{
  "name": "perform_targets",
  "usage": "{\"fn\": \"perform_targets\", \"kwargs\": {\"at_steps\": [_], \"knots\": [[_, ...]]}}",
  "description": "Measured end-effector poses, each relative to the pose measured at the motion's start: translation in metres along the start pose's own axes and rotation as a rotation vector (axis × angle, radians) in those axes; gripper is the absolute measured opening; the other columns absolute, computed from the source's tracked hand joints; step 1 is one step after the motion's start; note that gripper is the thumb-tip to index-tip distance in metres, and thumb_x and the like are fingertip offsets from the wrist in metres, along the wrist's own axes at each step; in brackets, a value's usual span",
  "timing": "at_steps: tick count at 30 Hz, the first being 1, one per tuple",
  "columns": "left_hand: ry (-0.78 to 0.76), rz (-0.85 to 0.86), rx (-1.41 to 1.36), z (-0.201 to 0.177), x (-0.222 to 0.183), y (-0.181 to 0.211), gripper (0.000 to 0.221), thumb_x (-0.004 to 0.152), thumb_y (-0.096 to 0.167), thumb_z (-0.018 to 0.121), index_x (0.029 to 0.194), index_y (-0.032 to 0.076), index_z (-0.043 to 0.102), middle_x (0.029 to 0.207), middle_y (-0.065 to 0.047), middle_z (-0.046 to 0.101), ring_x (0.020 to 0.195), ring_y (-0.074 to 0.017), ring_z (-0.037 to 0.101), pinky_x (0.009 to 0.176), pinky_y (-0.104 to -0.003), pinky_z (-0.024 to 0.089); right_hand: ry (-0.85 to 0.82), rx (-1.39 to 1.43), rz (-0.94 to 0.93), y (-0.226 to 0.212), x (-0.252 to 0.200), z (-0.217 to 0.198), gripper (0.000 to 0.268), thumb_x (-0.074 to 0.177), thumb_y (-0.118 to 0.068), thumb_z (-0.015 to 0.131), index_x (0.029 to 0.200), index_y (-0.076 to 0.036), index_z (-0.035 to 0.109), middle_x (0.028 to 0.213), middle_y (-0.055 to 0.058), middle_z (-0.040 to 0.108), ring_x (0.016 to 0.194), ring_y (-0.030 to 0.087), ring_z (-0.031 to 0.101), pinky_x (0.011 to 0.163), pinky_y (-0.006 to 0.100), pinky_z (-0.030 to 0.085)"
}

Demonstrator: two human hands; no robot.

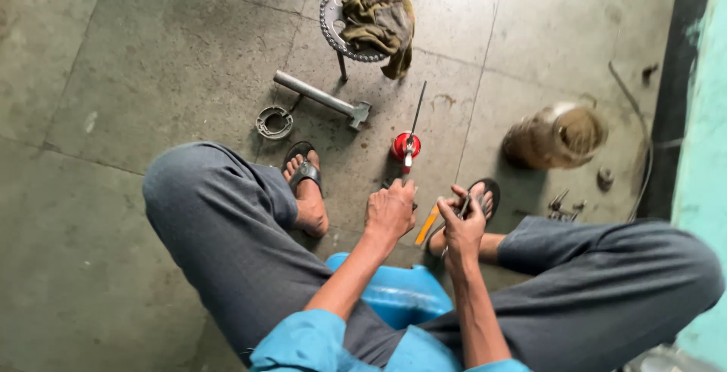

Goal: The recorder is cleaning and lubricating a motorcycle drum brake assembly, using a small tool to apply grease to the pivot points.

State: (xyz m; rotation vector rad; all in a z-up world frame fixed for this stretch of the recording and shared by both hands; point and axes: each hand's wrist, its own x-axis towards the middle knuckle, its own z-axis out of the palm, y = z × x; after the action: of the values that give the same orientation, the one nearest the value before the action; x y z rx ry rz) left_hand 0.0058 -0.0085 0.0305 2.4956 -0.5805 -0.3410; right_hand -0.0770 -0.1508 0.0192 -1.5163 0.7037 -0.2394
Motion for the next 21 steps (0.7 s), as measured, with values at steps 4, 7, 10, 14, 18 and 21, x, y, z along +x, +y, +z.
{"fn": "perform_targets", "kwargs": {"at_steps": [4,7,10,14,18,21], "knots": [[0.028,0.021,0.001,-0.004,0.003,0.004,0.02,0.078,0.015,0.075,0.093,0.009,0.064,0.092,-0.015,0.068,0.078,-0.0392,0.072,0.07,-0.053,0.057,0.028,-0.015,0.411,0.031,0.023,-0.026,0.048,0.087,-0.01,0.067,0.135,-0.014,0.06,0.097,0.0,0.073,0.062,0.012,0.052,0.053,0.026,0.04],[0.04,0.032,-0.007,-0.014,0.006,0.007,0.023,0.07,0.015,0.077,0.087,0.008,0.064,0.089,-0.016,0.068,0.078,-0.0407,0.071,0.072,-0.054,0.056,-0.215,-0.345,0.173,-0.02,0.007,-0.024,0.048,0.093,-0.014,0.069,0.14,-0.009,0.065,0.092,0.009,0.067,0.071,0.011,0.053,0.06,0.027,0.044],[0.022,-0.003,-0.043,-0.003,0.012,0.003,0.018,0.073,0.013,0.074,0.087,0.007,0.064,0.089,-0.019,0.067,0.081,-0.0429,0.071,0.072,-0.054,0.057,-0.486,-0.738,-0.393,-0.091,0.003,-0.008,0.044,0.092,-0.02,0.074,0.135,-0.015,0.067,0.096,0.011,0.07,0.074,0.02,0.063,0.068,0.033,0.05],[0.007,-0.023,-0.075,0.009,0.016,0.0,0.01,0.081,0.009,0.069,0.089,0.007,0.064,0.091,-0.02,0.067,0.083,-0.0434,0.071,0.072,-0.053,0.058,-0.592,-0.965,-0.581,-0.105,0.017,-0.001,0.04,0.091,-0.022,0.073,0.131,-0.021,0.07,0.098,0.009,0.069,0.082,0.028,0.066,0.068,0.04,0.052],[-0.033,-0.019,-0.064,0.01,0.021,0.002,0.009,0.082,0.01,0.069,0.09,0.006,0.068,0.092,-0.021,0.069,0.083,-0.0413,0.071,0.071,-0.052,0.058,-0.688,-1.089,-0.643,-0.109,0.038,-0.003,0.032,0.088,-0.023,0.073,0.119,-0.021,0.075,0.1,0.004,0.073,0.08,0.028,0.067,0.067,0.04,0.055],[-0.074,0.007,-0.003,0.009,0.023,0.004,0.01,0.081,0.011,0.07,0.09,0.007,0.071,0.093,-0.02,0.071,0.083,-0.0381,0.073,0.071,-0.049,0.059,-0.779,-1.087,-0.703,-0.12,0.05,0.0,0.026,0.086,-0.023,0.074,0.111,-0.019,0.078,0.101,0.003,0.076,0.082,0.026,0.069,0.067,0.039,0.056]]}}
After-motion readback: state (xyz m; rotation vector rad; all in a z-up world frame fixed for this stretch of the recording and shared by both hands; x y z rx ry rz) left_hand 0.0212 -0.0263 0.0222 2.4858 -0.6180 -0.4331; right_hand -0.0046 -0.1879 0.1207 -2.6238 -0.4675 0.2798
